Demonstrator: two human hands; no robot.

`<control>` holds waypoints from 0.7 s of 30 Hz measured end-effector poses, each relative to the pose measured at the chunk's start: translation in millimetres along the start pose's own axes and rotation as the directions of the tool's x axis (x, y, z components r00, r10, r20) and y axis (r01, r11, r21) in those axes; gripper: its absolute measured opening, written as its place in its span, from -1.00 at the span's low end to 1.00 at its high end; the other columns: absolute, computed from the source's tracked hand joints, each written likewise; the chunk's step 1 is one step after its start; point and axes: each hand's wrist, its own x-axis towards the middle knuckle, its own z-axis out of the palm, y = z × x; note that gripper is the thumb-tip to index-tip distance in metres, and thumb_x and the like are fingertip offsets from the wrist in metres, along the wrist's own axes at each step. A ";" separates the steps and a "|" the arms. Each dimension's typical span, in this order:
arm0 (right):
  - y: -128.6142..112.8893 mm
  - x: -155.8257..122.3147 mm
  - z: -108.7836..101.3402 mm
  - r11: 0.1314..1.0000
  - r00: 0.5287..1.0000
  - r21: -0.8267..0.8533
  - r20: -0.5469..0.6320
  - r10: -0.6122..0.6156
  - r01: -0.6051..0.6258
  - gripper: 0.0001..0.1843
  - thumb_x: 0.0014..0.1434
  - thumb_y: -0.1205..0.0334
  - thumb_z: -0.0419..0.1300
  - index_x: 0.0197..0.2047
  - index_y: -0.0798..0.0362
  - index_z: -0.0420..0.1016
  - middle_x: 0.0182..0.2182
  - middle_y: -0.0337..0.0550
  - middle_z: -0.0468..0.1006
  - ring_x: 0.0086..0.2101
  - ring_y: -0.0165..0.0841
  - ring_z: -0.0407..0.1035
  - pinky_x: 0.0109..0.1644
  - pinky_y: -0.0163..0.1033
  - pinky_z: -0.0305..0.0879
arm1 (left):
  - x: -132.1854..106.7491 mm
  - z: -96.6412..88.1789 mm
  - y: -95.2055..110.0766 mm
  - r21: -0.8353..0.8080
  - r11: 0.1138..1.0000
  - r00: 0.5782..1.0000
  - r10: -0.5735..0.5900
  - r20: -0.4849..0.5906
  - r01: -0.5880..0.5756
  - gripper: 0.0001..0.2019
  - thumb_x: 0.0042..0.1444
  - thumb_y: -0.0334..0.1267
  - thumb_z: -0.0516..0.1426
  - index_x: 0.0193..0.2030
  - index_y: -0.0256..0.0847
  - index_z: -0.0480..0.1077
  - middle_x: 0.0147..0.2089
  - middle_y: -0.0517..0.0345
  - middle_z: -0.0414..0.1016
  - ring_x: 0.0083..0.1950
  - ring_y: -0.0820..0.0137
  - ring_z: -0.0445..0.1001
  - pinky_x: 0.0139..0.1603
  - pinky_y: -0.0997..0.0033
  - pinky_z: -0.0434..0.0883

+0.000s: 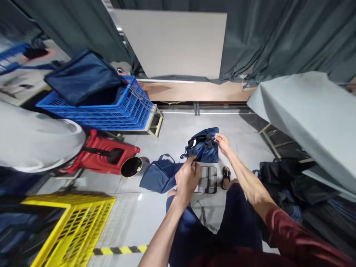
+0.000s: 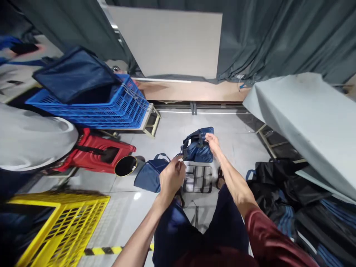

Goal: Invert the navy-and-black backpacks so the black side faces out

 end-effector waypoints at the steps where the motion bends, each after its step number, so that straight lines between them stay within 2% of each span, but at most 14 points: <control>1: -24.7 -4.4 -7.3 0.999 0.999 0.031 -0.013 -0.038 0.039 -0.70 0.18 0.15 0.43 -0.06 0.01 0.52 -0.36 -0.31 0.54 -0.35 -0.42 0.43 -0.16 -0.35 0.49 | -6.6 -2.0 -0.4 0.007 0.996 0.996 0.087 -0.033 -0.087 -0.58 0.48 -0.20 0.18 0.38 -0.20 0.57 0.16 -0.16 0.77 0.15 0.06 0.74 0.17 0.18 0.58; 2: -47.7 -11.1 -12.9 0.995 0.997 0.057 -0.022 -0.076 0.077 -0.70 0.15 0.16 0.45 -0.09 -0.01 0.52 -0.38 -0.34 0.53 -0.38 -0.44 0.40 -0.20 -0.37 0.46 | -16.6 -4.2 -1.7 0.023 0.984 0.980 0.181 -0.086 -0.179 -0.54 0.49 -0.15 0.18 0.44 -0.24 0.52 0.26 -0.25 0.72 0.25 -0.01 0.70 0.26 0.08 0.56; 4: -87.6 -29.6 -21.3 0.982 0.989 0.120 -0.020 -0.146 0.148 -0.67 0.09 0.18 0.50 -0.12 -0.01 0.52 -0.40 -0.38 0.51 -0.41 -0.47 0.37 -0.24 -0.39 0.42 | -43.7 -6.9 -5.8 0.059 0.938 0.914 0.347 -0.209 -0.342 -0.51 0.53 -0.09 0.17 0.46 -0.28 0.47 0.38 -0.36 0.62 0.39 -0.10 0.61 0.40 -0.09 0.50; 6: -121.7 -52.5 -29.4 0.951 0.976 0.221 -0.001 -0.220 0.215 -0.62 0.02 0.22 0.54 -0.14 -0.01 0.52 -0.41 -0.39 0.51 -0.42 -0.49 0.36 -0.26 -0.40 0.40 | -74.0 -5.1 -10.5 0.046 0.892 0.846 0.441 -0.298 -0.449 -0.57 0.57 -0.12 0.15 0.43 -0.25 0.48 0.38 -0.33 0.62 0.43 -0.06 0.58 0.45 -0.09 0.48; 7: -137.7 -65.1 -34.7 0.929 0.965 0.275 0.012 -0.260 0.247 -0.61 0.00 0.24 0.56 -0.14 0.00 0.53 -0.40 -0.39 0.52 -0.42 -0.50 0.37 -0.26 -0.40 0.39 | -88.0 -2.7 -12.3 0.021 0.873 0.826 0.468 -0.316 -0.487 -0.60 0.58 -0.14 0.13 0.42 -0.22 0.48 0.37 -0.29 0.63 0.42 -0.01 0.59 0.44 -0.05 0.50; 9: -169.9 -93.0 -49.7 0.883 0.937 0.351 0.046 -0.348 0.311 -0.59 0.02 0.26 0.58 -0.13 0.00 0.52 -0.39 -0.38 0.54 -0.41 -0.49 0.38 -0.26 -0.39 0.41 | -110.2 3.3 -13.2 -0.036 0.852 0.817 0.488 -0.308 -0.522 -0.62 0.60 -0.15 0.10 0.41 -0.19 0.49 0.35 -0.22 0.66 0.38 0.06 0.63 0.41 0.01 0.54; 11: -203.9 -127.3 -70.6 0.853 0.897 0.367 0.093 -0.431 0.372 -0.60 0.08 0.23 0.58 -0.12 -0.02 0.49 -0.37 -0.37 0.54 -0.40 -0.47 0.40 -0.24 -0.37 0.45 | -123.1 8.2 -8.5 -0.091 0.860 0.841 0.461 -0.282 -0.502 -0.61 0.61 -0.13 0.07 0.42 -0.19 0.49 0.34 -0.21 0.67 0.36 0.05 0.65 0.39 0.00 0.57; 13: -238.9 -170.4 -94.7 0.826 0.853 0.365 0.136 -0.505 0.430 -0.60 0.15 0.18 0.57 -0.11 -0.05 0.45 -0.34 -0.36 0.54 -0.36 -0.45 0.44 -0.20 -0.34 0.51 | -127.6 10.4 2.8 -0.158 0.867 0.862 0.417 -0.287 -0.472 -0.58 0.62 -0.12 0.05 0.44 -0.20 0.48 0.37 -0.22 0.66 0.38 0.05 0.65 0.41 -0.02 0.57; 16: -287.1 -248.7 -126.5 0.766 0.782 0.396 0.165 -0.601 0.506 -0.57 0.17 0.12 0.58 -0.12 -0.10 0.40 -0.32 -0.34 0.53 -0.32 -0.39 0.49 -0.23 -0.29 0.56 | -122.6 12.0 28.2 -0.246 0.840 0.862 0.408 -0.302 -0.484 -0.54 0.60 -0.11 0.09 0.50 -0.21 0.44 0.42 -0.23 0.62 0.45 0.06 0.60 0.50 0.01 0.53; 19: -318.3 -327.2 -143.7 0.636 0.663 0.483 0.142 -0.735 0.602 -0.55 0.13 0.11 0.62 -0.15 -0.17 0.41 -0.35 -0.32 0.48 -0.35 -0.33 0.50 -0.28 -0.21 0.60 | -106.4 17.7 55.5 -0.281 0.815 0.862 0.480 -0.162 -0.506 -0.39 0.55 -0.07 0.16 0.64 -0.18 0.29 0.57 -0.27 0.47 0.58 0.01 0.47 0.58 -0.02 0.46; 21: -324.6 -371.7 -150.4 0.532 0.590 0.498 0.051 -0.806 0.685 -0.57 0.09 0.02 0.64 -0.18 -0.23 0.47 -0.38 -0.27 0.48 -0.35 -0.24 0.51 -0.31 -0.09 0.63 | -92.3 24.6 72.7 -0.294 0.803 0.844 0.536 -0.028 -0.519 -0.22 0.49 -0.05 0.23 0.74 -0.13 0.13 0.69 -0.29 0.27 0.70 -0.05 0.30 0.65 -0.12 0.36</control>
